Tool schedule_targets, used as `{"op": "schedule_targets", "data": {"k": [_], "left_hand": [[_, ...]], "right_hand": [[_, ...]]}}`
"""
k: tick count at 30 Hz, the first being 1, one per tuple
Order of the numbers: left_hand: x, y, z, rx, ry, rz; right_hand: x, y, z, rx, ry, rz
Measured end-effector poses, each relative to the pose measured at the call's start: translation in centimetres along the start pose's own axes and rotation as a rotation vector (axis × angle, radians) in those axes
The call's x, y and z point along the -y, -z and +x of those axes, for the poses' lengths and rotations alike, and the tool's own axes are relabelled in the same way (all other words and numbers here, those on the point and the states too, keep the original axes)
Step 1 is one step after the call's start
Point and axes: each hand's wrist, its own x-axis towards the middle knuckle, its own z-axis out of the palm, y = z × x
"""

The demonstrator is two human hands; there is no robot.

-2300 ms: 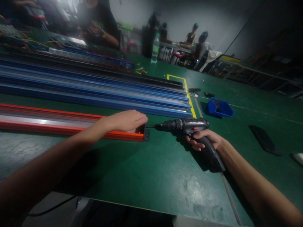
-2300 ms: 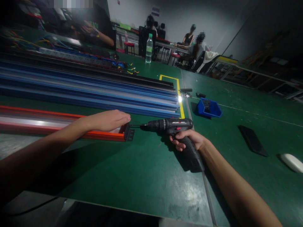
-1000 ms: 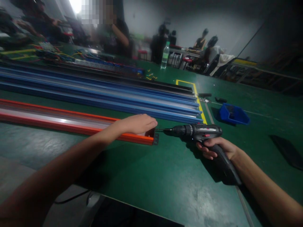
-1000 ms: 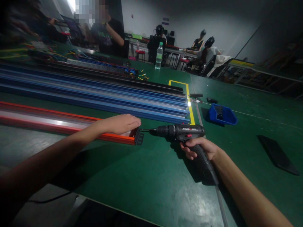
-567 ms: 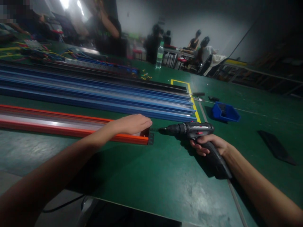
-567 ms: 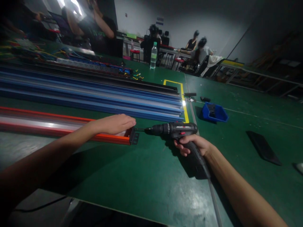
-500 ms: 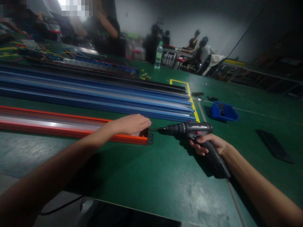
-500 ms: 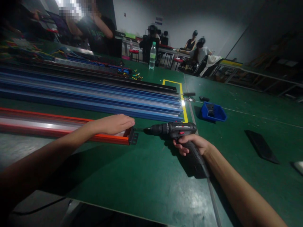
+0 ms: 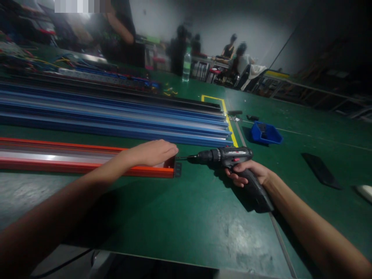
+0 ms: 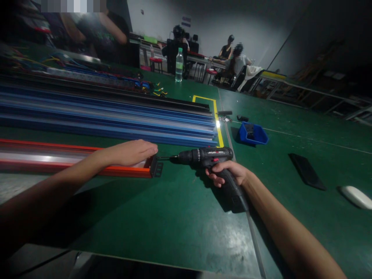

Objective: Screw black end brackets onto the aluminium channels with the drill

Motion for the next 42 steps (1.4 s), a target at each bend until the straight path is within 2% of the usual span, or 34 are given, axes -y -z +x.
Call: {"op": "schedule_targets", "data": {"k": [6, 17, 32, 42], "left_hand": [[0.23, -0.09, -0.04, -0.005, -0.033, 0.02], [-0.38, 0.23, -0.07, 0.009, 0.019, -0.008], [0.02, -0.06, -0.05, -0.021, -0.053, 0.062], [-0.05, -0.02, -0.02, -0.011, -0.046, 0.065]], "right_hand": [[0.05, 0.08, -0.15, -0.017, 0.003, -0.003], [0.02, -0.02, -0.2, -0.026, 0.0, -0.011], [-0.04, -0.12, -0.21, -0.067, 0.009, -0.016], [-0.07, -0.05, -0.21, -0.067, 0.001, -0.008]]}}
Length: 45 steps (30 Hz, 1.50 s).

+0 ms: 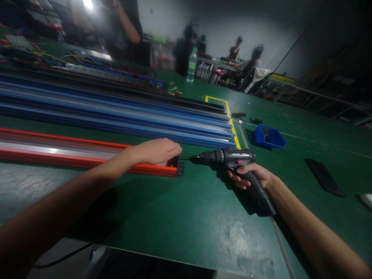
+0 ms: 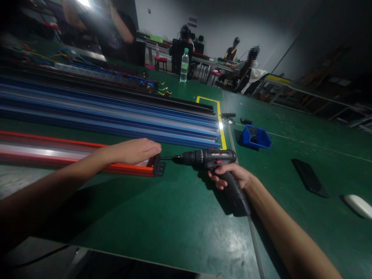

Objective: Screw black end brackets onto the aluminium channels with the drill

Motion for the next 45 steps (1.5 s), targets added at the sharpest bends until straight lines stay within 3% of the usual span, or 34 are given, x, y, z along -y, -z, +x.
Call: {"op": "schedule_targets", "data": {"k": [13, 22, 45], "left_hand": [[0.07, 0.01, 0.0, -0.002, -0.009, -0.023], [-0.62, 0.42, 0.13, 0.023, 0.073, -0.085], [-0.06, 0.02, 0.0, -0.005, 0.008, -0.011]], "right_hand": [[0.13, -0.25, -0.04, -0.014, 0.02, -0.027], [0.1, 0.03, -0.12, -0.019, 0.018, -0.045], [0.11, -0.17, -0.07, -0.008, 0.019, -0.035]]}}
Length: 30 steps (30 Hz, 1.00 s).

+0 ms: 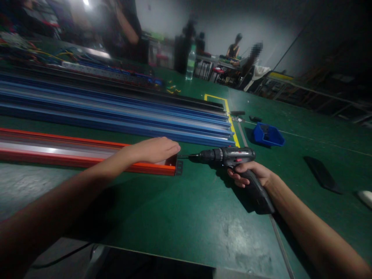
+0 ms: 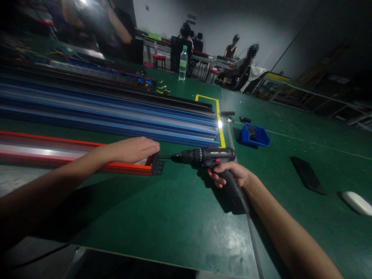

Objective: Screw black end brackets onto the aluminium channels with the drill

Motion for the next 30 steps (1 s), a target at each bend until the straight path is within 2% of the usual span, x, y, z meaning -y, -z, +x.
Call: {"op": "schedule_targets", "data": {"k": [3, 14, 19, 25, 30], "left_hand": [[0.27, -0.16, -0.03, -0.014, -0.027, 0.02], [0.19, -0.06, 0.05, 0.006, 0.002, -0.019], [-0.16, 0.15, 0.07, 0.015, 0.019, -0.037], [-0.15, 0.15, 0.03, 0.017, 0.026, -0.015], [-0.01, 0.08, -0.01, 0.015, 0.0, 0.013]], "right_hand": [[0.01, 0.03, -0.01, 0.002, -0.001, 0.003], [0.05, -0.28, -0.01, 0.051, 0.0, -0.011], [0.11, -0.28, -0.11, 0.023, -0.05, -0.005], [0.22, -0.31, -0.06, 0.026, 0.024, -0.015], [0.32, -0.51, 0.21, 0.059, 0.029, -0.018]]}}
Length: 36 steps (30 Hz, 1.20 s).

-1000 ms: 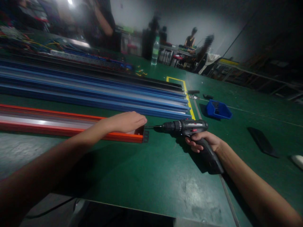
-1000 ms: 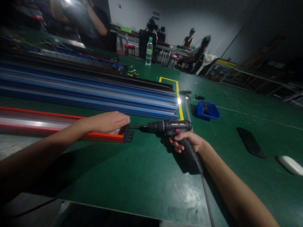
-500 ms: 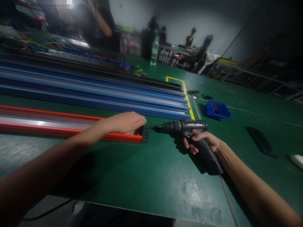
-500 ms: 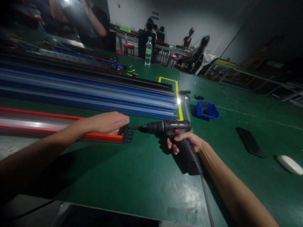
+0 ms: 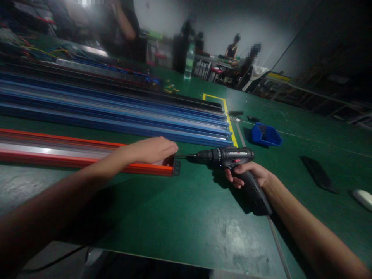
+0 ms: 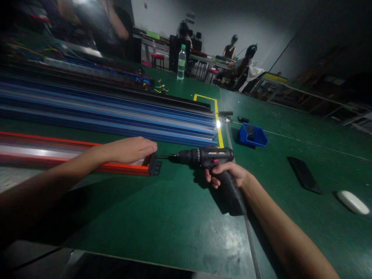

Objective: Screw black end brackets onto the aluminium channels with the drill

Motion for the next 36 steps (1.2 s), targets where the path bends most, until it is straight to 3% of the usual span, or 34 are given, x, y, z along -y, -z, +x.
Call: {"op": "schedule_targets", "data": {"k": [36], "left_hand": [[-0.03, -0.01, -0.07, -0.013, -0.008, -0.028]], "right_hand": [[-0.24, 0.02, 0.11, -0.001, 0.008, 0.021]]}}
